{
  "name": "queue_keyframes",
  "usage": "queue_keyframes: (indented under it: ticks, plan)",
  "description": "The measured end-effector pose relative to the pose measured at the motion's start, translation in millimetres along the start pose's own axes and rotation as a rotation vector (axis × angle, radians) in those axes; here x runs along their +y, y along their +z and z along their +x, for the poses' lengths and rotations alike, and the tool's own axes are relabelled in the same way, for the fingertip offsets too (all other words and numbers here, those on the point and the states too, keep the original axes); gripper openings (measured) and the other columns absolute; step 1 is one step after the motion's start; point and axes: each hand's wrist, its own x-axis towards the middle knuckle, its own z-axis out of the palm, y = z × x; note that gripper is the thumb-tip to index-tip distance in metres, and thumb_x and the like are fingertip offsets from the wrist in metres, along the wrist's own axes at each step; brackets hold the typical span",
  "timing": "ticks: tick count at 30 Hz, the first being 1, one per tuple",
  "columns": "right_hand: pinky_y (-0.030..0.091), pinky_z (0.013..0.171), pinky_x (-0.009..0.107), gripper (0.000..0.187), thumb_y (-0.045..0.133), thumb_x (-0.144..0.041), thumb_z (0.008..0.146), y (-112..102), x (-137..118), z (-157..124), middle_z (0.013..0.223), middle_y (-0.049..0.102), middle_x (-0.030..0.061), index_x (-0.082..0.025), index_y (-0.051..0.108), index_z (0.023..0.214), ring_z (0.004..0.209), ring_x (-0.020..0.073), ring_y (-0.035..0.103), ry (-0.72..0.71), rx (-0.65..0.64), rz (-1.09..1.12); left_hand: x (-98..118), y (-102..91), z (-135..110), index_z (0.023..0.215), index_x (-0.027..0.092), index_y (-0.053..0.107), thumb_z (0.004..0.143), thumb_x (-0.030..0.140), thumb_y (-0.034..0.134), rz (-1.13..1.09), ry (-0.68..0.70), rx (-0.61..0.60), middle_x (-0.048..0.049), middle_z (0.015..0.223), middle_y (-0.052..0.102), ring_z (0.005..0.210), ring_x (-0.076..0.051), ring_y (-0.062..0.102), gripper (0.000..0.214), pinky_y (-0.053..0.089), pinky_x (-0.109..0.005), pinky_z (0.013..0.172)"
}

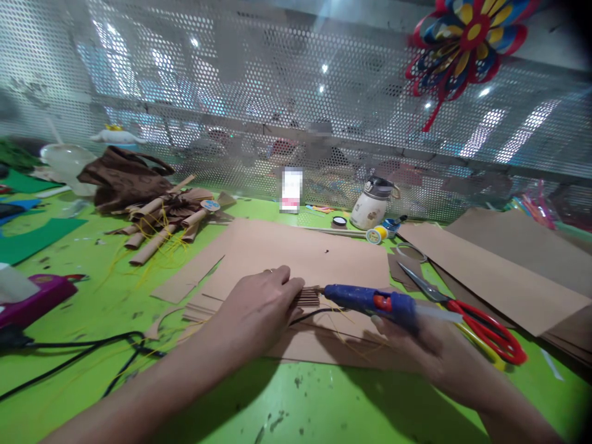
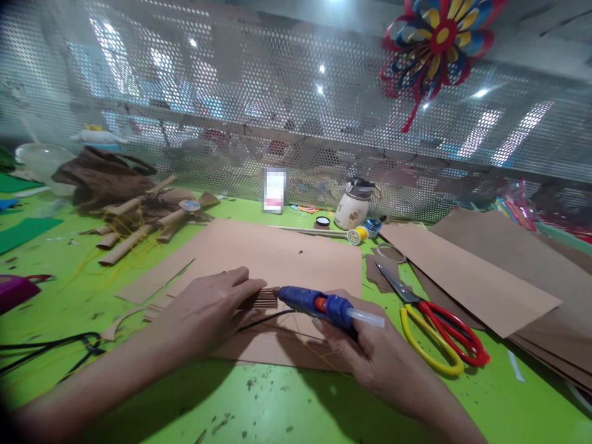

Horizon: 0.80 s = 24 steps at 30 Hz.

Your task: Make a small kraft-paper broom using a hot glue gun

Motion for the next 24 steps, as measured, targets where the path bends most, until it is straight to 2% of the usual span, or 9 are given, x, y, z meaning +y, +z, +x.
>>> queue_keyframes:
  ticks: [5,15,24]
  plan:
    - [0.051,0.061,0.024,0.011,0.05,-0.028,0.09,-2.2,-3.2,1.1,0.076,0.07,0.001,-0.022,0.059,0.088,0.067,0.0176,0.065,0.005,0.003,0.002,0.2,0.6,-1.2,0.105,0.021,0.06,0.091,0.028,0.044,-0.009,0.004,-0.006,-0.0046,0.081,0.056,0.066,-0.018,0.052,0.022,0.032,-0.029,0.055]
    - [0.052,0.062,0.026,0.012,0.049,-0.031,0.091,1.4,3.2,-0.7,0.081,0.071,0.0014,-0.023,0.059,0.091,0.072,0.0187,0.066,-0.003,-0.014,0.01,-1.4,3.5,-1.1,0.106,0.02,0.06,0.091,0.029,0.045,-0.015,0.007,0.003,-0.0048,0.08,0.055,0.063,-0.015,0.049,0.022,0.032,-0.028,0.055]
    - [0.052,0.061,0.026,0.014,0.048,-0.031,0.092,0.8,1.5,-0.8,0.078,0.071,0.0012,-0.023,0.059,0.089,0.069,0.018,0.065,0.004,-0.024,0.018,-1.1,3.4,-1.5,0.105,0.02,0.06,0.091,0.03,0.045,-0.022,-0.001,0.011,-0.0049,0.08,0.055,0.064,-0.015,0.051,0.022,0.035,-0.028,0.056]
